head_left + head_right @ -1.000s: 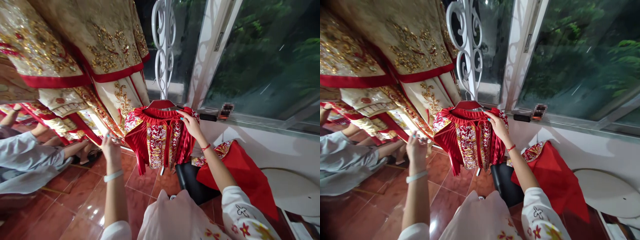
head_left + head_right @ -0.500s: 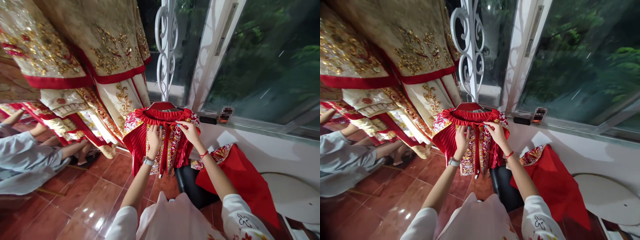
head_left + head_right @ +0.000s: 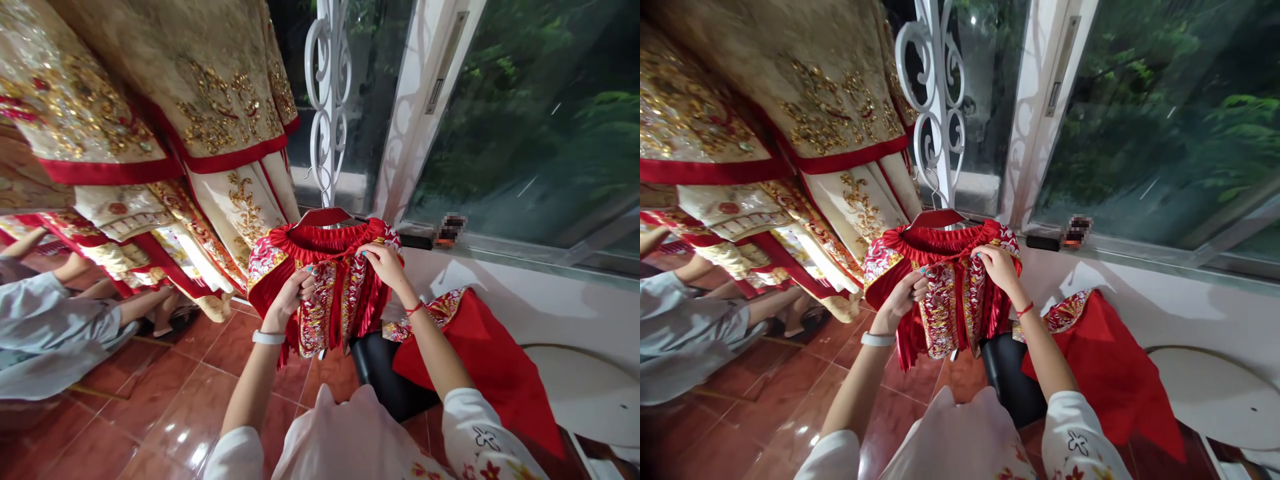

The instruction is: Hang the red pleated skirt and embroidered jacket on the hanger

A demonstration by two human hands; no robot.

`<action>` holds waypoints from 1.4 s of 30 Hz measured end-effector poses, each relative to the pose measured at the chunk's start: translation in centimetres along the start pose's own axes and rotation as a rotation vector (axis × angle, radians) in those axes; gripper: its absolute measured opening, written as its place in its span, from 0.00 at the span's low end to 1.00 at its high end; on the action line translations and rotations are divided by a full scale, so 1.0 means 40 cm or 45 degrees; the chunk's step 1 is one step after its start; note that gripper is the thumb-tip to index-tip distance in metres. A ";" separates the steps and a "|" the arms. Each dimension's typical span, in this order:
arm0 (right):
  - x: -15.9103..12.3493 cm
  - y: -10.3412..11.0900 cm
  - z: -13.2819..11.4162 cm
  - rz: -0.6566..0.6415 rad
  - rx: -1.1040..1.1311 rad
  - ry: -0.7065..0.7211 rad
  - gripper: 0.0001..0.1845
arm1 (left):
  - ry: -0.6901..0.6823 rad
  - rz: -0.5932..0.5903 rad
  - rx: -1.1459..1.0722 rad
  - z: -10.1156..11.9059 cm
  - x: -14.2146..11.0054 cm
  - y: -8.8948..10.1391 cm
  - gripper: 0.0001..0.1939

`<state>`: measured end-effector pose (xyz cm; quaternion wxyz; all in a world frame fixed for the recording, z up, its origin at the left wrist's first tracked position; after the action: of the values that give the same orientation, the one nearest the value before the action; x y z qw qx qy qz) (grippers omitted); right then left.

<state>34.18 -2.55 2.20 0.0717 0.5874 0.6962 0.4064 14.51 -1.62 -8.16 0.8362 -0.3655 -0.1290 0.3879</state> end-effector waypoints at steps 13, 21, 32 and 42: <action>0.034 0.004 -0.022 0.666 0.036 -0.112 0.12 | -0.263 -0.140 0.963 0.135 -0.006 -0.117 0.15; 0.148 -0.149 -0.054 -0.120 0.470 0.150 0.16 | -0.691 -0.106 1.836 0.207 0.066 -0.153 0.20; 0.107 -0.132 -0.068 -0.012 0.155 0.177 0.12 | -0.901 -0.129 2.434 0.240 0.022 -0.233 0.07; 0.035 -0.061 0.054 0.315 0.603 -0.107 0.15 | -0.870 0.267 2.141 0.302 -0.048 -0.071 0.08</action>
<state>33.15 -0.24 -0.28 -0.0888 0.6847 0.6913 0.2131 8.76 1.89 2.45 0.7037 0.4891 -0.0106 0.5152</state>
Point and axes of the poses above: each hand's wrist, its own x-axis towards the middle knuckle, its own y-axis out of the back of the hand, z = x × y, the point moved 10 cm from there along x, towards the middle knuckle, and after that the axes turned 12 degrees about -z, right-handed, at the moved point
